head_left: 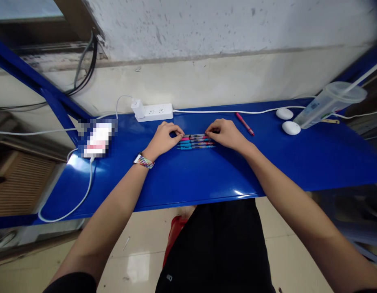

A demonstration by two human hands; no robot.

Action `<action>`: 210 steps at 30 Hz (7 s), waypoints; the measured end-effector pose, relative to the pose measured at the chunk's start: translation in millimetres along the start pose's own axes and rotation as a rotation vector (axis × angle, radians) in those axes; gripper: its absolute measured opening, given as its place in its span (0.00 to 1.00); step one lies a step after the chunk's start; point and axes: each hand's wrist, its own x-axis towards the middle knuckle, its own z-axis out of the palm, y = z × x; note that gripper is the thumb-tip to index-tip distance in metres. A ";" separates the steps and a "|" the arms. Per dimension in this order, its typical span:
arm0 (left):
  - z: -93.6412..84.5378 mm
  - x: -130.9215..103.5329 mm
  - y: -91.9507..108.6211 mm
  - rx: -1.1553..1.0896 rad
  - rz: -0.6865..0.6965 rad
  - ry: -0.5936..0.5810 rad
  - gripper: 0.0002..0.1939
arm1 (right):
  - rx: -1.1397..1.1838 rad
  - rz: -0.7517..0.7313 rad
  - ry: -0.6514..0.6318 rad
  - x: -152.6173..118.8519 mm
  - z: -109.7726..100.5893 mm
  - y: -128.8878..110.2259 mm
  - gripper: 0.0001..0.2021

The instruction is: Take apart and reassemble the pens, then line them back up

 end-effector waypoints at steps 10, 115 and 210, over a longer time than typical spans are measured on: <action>16.3 -4.0 11.7 -0.561 -0.191 0.244 0.09 | 0.283 0.180 0.333 -0.9 24.2 -6.9 0.13; -0.5 3.7 -49.7 0.250 -0.159 0.177 0.09 | 0.012 0.013 0.219 23.1 16.2 48.7 0.13; -7.1 -2.2 -41.6 0.230 -0.108 0.111 0.12 | -0.120 -0.139 0.019 -8.0 2.2 37.7 0.25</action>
